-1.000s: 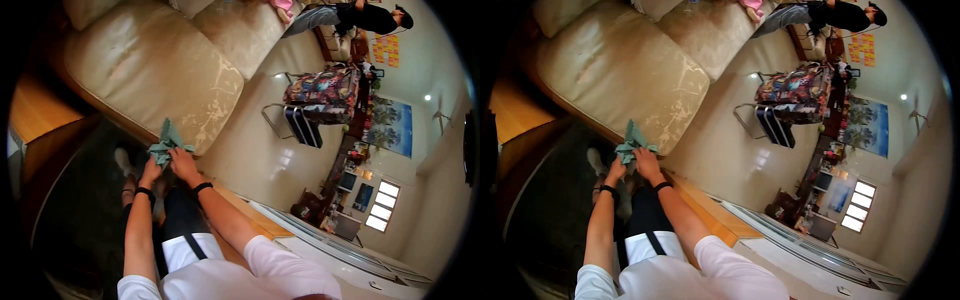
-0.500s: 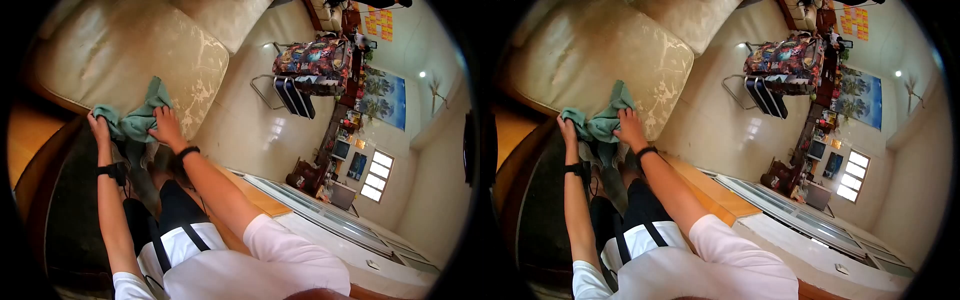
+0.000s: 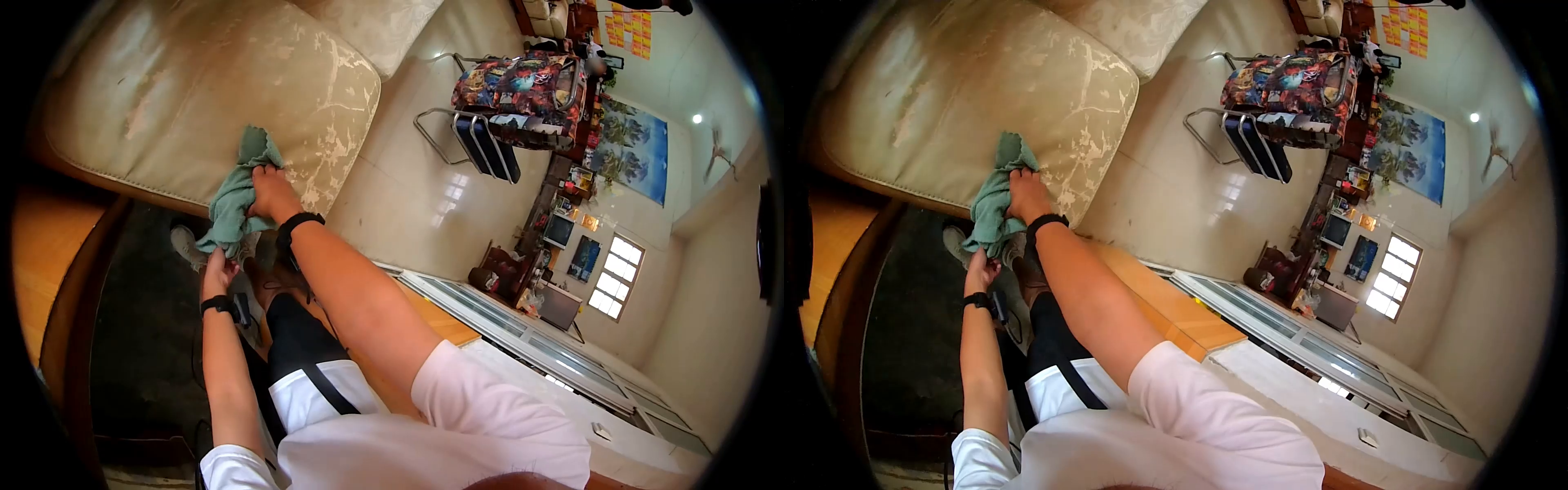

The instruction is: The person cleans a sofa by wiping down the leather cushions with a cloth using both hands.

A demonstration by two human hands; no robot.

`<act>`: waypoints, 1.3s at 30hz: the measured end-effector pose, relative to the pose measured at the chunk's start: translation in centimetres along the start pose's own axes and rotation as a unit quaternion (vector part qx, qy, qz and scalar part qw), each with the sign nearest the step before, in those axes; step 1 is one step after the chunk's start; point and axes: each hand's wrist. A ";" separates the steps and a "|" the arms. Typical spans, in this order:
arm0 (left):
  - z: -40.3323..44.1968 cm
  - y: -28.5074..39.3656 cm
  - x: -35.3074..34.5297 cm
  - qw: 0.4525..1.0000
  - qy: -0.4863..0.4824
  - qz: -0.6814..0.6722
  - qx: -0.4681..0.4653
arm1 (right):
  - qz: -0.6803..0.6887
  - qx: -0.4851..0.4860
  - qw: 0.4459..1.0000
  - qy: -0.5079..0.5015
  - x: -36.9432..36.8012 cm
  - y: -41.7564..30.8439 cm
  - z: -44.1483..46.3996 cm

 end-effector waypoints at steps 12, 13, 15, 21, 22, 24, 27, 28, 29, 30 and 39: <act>1.7 18.0 4.5 0.895 0.222 -0.069 -0.382 | -0.017 0.014 1.000 -0.008 -0.4 -0.2 0.3; 1.5 17.4 3.5 0.888 0.290 -0.043 -0.353 | -0.019 0.006 1.000 0.003 -0.2 -0.3 0.2; 1.3 15.7 1.2 0.885 0.324 -0.054 -0.330 | -0.029 0.003 0.999 0.022 0.0 -0.3 -0.1; -5.2 6.1 -8.2 0.947 -0.015 -0.256 -0.193 | -0.038 -0.003 0.999 -0.006 0.2 -0.3 0.3; -7.3 5.5 -9.8 0.944 -0.044 -0.296 -0.142 | -0.058 0.005 0.998 0.006 0.0 0.0 0.5; -6.8 2.9 -10.7 0.943 -0.050 -0.289 -0.156 | -0.076 0.014 0.997 0.000 0.0 0.0 0.4; -6.3 2.8 -10.8 0.940 -0.031 -0.306 -0.147 | -0.057 -0.005 0.998 0.011 0.2 -0.2 0.3; -5.8 3.6 -10.6 0.941 -0.046 -0.306 -0.138 | -0.056 -0.005 0.998 0.012 0.4 -0.2 0.3; -5.5 4.1 -10.4 0.941 -0.060 -0.306 -0.128 | -0.059 -0.005 0.998 0.007 0.4 -0.1 0.5; -6.8 4.9 -11.5 0.942 -0.056 -0.306 -0.127 | -0.062 -0.004 0.998 0.000 0.1 0.0 0.6; -12.4 8.0 -17.0 0.750 0.096 0.505 -0.415 | -0.065 0.113 0.990 0.051 -2.3 3.9 2.8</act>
Point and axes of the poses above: each hand's wrist, its own z-axis towards the middle knuckle, its own x-axis out of the back of the hand, y = z × x, and after that the axes turned 11 degrees about -y, right-handed
